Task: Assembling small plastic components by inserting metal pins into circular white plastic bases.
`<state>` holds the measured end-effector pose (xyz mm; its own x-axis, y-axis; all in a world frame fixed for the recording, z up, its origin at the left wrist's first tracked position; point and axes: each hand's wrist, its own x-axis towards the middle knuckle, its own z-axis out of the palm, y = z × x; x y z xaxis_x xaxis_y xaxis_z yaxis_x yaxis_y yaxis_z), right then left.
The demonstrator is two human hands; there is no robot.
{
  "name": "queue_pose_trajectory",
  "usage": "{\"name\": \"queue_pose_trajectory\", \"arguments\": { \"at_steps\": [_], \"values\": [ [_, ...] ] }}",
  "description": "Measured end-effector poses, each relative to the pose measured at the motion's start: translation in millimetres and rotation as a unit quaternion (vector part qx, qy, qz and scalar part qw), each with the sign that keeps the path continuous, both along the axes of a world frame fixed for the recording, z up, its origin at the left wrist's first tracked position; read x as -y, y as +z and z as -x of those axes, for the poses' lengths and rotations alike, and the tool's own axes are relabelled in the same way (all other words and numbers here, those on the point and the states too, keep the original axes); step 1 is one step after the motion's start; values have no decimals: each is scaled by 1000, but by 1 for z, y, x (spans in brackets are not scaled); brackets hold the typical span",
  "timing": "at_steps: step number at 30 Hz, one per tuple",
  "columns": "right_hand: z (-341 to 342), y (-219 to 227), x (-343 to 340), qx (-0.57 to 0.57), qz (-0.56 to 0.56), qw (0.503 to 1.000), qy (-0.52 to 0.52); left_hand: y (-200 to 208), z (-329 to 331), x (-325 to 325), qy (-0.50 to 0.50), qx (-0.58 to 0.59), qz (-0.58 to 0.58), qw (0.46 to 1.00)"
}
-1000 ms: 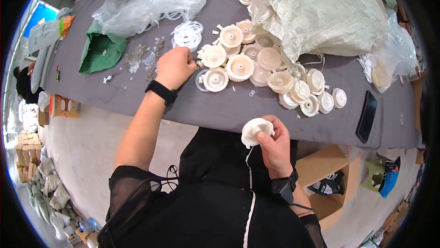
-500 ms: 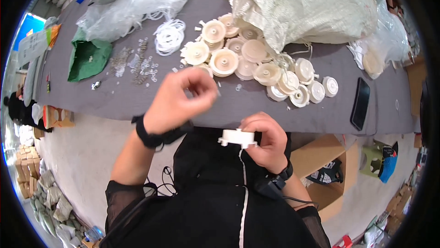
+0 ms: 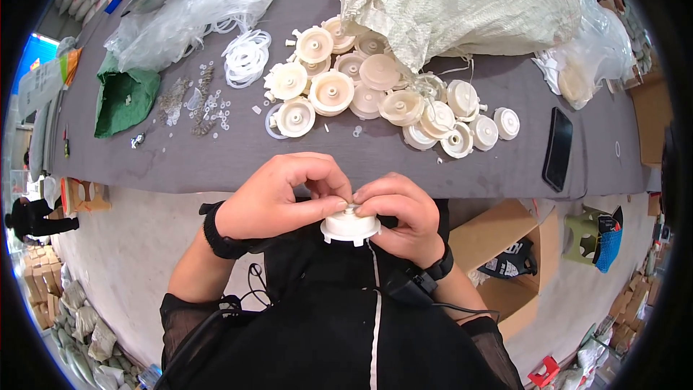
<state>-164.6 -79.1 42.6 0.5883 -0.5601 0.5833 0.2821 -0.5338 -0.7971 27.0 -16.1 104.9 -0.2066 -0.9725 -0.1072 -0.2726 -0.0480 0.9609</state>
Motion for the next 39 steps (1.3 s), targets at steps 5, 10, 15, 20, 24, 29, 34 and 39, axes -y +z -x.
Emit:
{"name": "queue_pose_trajectory", "arguments": {
  "at_steps": [5, 10, 15, 20, 24, 29, 34, 39],
  "values": [
    [2, -1, 0, 2, -15, 1000, 12, -1, 0, 0, -8, -34, -22, 999],
    [4, -1, 1, 5, -33, 999, 28, 1, 4, -2, 0, -44, -32, 999],
    [8, 3, 5, -6, -21, 1000, 1, 3, 14, -12, -3, -37, 48, 998],
    [12, 4, 3, -20, 24, 999, -32, -1, 18, -20, 29, 5, 70, 997],
    [12, 0, 2, -13, 30, 999, -42, -6, 21, -22, 43, 26, 109, 993],
    [12, -3, 3, -8, -26, 999, 19, -16, 25, -22, 44, 43, 194, 979],
    [19, -10, -4, -71, -303, 950, -16, -29, 30, -19, 103, -31, 30, 994],
    [37, -8, 22, -92, -420, 892, -140, -33, 33, -11, 105, 186, 70, 974]
  ]
}}
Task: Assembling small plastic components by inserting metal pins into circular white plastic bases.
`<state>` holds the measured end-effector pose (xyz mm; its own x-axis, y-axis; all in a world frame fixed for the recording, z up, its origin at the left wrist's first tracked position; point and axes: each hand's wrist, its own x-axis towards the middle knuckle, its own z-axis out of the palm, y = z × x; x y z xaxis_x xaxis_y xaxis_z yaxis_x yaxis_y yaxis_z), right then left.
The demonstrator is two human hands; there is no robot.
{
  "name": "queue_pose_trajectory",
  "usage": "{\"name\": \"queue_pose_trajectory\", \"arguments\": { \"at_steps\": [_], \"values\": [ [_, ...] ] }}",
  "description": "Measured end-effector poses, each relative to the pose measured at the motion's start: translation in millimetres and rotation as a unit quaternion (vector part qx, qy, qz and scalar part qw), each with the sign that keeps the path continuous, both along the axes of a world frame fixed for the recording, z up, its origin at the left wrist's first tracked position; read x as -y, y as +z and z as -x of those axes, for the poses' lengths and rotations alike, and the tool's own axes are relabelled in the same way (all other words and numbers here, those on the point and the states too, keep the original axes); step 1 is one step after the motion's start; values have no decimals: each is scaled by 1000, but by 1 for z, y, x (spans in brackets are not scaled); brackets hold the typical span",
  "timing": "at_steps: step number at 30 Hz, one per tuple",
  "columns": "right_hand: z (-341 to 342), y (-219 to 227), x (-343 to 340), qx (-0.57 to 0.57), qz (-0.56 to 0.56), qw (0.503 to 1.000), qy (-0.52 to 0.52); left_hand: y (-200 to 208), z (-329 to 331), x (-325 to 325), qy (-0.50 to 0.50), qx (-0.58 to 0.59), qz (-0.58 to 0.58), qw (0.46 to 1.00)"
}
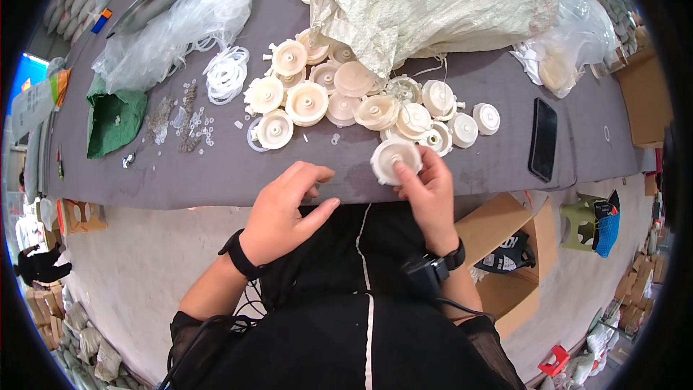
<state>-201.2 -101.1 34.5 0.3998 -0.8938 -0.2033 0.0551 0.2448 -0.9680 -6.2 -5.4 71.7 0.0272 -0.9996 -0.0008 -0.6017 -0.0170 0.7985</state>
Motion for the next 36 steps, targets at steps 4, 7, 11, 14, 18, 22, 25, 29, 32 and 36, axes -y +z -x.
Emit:
{"name": "queue_pose_trajectory", "arguments": {
  "at_steps": [4, 7, 11, 14, 18, 22, 25, 29, 32, 36],
  "values": [
    [11, -3, 16, -7, 31, 998, -60, 0, 4, 8, -15, 0, 11, 1000],
    [17, -2, 21, -14, 79, 991, -105, 9, 2, 27, 47, -114, 44, 991],
    [15, -10, 25, -11, 106, 984, -142, 23, 0, 88, -98, -159, -13, 982],
    [15, -16, 25, -11, 128, 977, -172, 25, -4, 146, -177, -21, 51, 983],
    [21, -18, 25, -24, 169, 967, -190, 47, -23, 213, -132, 118, 187, 966],
    [28, -8, 52, -56, 217, 955, -196, 54, -38, 258, -106, 256, 309, 910],
    [17, 33, 95, -122, 274, 943, -142, 66, -45, 275, -105, 282, 305, 903],
    [-19, 40, 180, -238, 438, 860, -112, 96, -8, 278, -162, 142, 409, 887],
    [-27, 58, 244, -263, 407, 870, -90, 119, 3, 261, -212, 127, 461, 852],
    [77, 56, 369, -8, 363, 917, -166, 115, -16, 249, -97, -19, 434, 896]
  ]
}}
